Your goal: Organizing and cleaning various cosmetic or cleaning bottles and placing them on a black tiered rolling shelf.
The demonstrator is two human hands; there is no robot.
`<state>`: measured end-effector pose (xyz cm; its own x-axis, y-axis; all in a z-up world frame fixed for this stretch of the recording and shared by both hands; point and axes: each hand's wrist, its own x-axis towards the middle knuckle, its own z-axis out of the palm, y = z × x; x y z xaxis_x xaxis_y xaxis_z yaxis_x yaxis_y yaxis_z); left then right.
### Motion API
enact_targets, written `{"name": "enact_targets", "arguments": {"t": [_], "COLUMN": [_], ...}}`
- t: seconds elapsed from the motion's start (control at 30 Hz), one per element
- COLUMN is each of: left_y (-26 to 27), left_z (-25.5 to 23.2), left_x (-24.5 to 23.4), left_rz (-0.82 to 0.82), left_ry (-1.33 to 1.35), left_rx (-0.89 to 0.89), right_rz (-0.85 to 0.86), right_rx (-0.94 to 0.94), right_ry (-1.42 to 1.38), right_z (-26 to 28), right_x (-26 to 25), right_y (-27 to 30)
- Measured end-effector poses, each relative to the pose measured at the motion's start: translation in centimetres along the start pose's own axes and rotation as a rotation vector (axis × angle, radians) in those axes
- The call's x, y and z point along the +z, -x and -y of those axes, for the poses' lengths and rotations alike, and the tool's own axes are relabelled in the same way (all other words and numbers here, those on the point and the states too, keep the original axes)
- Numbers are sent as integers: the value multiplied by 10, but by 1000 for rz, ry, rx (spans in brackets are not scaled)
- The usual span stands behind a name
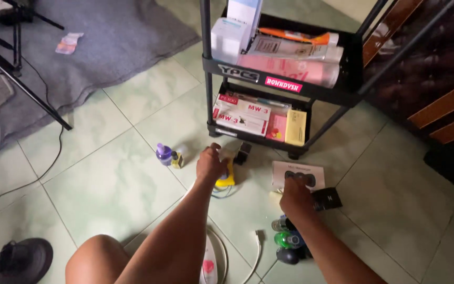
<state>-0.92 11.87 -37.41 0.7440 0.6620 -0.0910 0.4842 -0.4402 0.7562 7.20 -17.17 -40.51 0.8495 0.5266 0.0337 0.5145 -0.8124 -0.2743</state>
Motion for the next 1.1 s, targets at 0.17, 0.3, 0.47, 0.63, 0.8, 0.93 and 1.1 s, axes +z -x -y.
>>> {"name": "enact_targets", "arguments": {"t": [0.17, 0.3, 0.47, 0.63, 0.8, 0.93, 1.1], "left_y": [13, -3, -14, -10, 17, 57, 91], "left_z": [-31, -22, -14, -19, -25, -53, -44], "left_x": [-5, 21, 29, 21, 13, -9, -1], "left_rz": [12, -5, -79, -168, -473, -526, -276], "left_ry": [-250, -343, -263, -122, 103, 262, 615], "left_rx": [-33, -100, -54, -8, 257, 401, 139], "right_rz": [43, 132, 11, -7, 45, 139, 278], "right_rx": [57, 180, -2, 105, 244, 422, 379], "right_ry": [-21, -46, -60, -433, -686, -962, -1595], "right_z": [12, 19, 15, 42, 68, 77, 94], "right_x": [-16, -27, -16, -43, -54, -61, -97], "right_y": [0, -15, -26, -26, -31, -31, -24]}}
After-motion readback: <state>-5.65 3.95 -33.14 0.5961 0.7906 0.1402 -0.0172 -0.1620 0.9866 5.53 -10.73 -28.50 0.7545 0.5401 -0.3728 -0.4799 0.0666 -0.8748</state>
